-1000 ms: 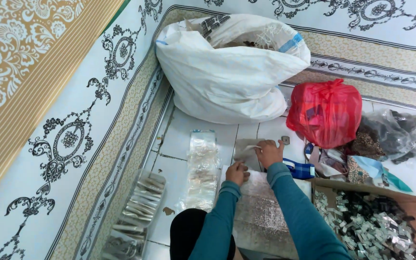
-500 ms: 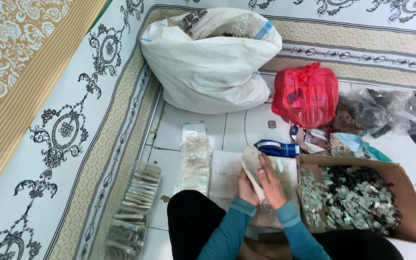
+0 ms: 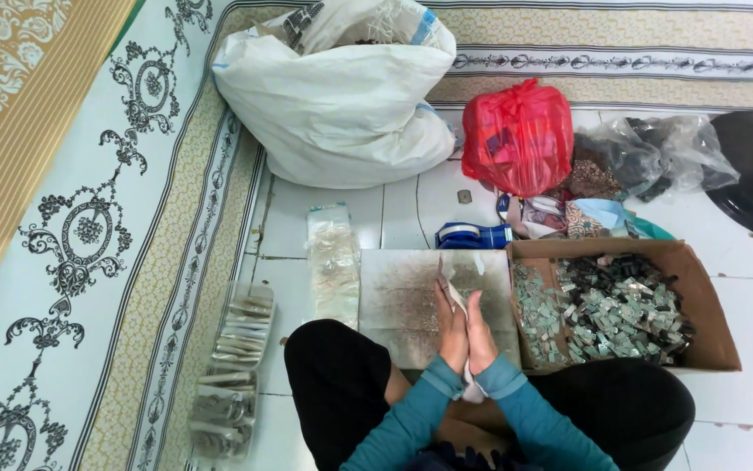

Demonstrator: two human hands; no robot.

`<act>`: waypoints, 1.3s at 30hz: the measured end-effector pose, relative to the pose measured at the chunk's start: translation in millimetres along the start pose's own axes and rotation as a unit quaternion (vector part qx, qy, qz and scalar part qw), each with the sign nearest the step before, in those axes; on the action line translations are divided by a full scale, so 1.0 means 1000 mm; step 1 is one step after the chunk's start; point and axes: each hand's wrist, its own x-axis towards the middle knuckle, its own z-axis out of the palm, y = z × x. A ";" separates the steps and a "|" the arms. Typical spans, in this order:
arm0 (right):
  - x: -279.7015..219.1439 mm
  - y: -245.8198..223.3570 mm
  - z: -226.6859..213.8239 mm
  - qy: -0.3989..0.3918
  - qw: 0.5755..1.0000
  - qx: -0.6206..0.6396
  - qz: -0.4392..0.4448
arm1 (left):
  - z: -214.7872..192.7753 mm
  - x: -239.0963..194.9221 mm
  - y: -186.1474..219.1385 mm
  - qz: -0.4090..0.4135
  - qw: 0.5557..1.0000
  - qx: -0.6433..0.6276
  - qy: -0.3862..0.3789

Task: A person sitting on the floor is picking small metal components from a cardboard box and placing them into small plastic bags.

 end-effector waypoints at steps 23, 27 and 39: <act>0.000 0.042 -0.067 -0.152 0.985 0.010 -0.082 | 0.009 0.053 -0.050 -0.093 0.986 -0.061 0.120; 0.007 0.029 -0.085 -0.221 0.969 0.005 -0.113 | 0.007 0.017 0.072 -0.218 0.945 -0.241 0.043; 0.004 0.023 -0.074 -0.137 0.980 0.143 -0.036 | 0.027 0.002 0.051 0.054 0.993 0.100 0.020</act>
